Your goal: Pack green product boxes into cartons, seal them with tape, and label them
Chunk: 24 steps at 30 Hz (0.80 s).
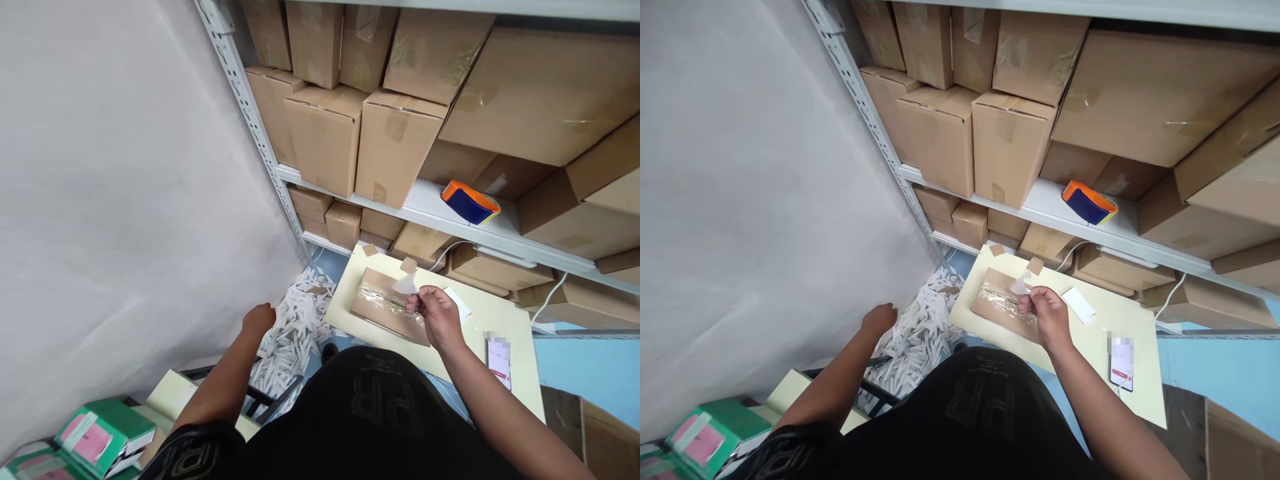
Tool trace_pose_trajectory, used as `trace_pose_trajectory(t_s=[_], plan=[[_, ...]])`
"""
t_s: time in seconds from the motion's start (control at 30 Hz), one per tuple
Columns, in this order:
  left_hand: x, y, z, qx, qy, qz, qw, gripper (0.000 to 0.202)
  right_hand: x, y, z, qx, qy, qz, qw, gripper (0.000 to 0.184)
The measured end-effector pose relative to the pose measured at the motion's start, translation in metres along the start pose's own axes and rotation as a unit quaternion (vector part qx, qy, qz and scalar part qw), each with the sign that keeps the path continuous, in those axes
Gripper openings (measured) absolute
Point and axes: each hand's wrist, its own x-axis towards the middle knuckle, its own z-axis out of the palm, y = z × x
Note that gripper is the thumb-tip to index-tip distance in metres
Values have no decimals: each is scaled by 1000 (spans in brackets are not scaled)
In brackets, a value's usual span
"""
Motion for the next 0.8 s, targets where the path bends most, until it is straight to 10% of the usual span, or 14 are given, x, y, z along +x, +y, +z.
trace_pose_trajectory(t_s=[0.17, 0.3, 0.4, 0.63, 0.8], plan=[[-19, 81, -2, -189, -41, 155, 969, 33, -10, 2, -10, -7, -16, 12, 1000, 23], [-62, 172, -2, -462, -285, 171, 823, 65, -13, -1, -16, -42, -67, 14, 997, 16], [-84, 215, -4, -508, -343, 201, 764, 59, -11, -5, -23, -69, -92, 6, 993, 9], [-98, 242, 9, -429, -216, 227, 847, 32, 9, 9, -38, -161, -43, -32, 985, 14], [-90, 259, 26, -193, -55, 315, 928, 36, 36, 44, -42, -381, 24, -86, 920, 10]])
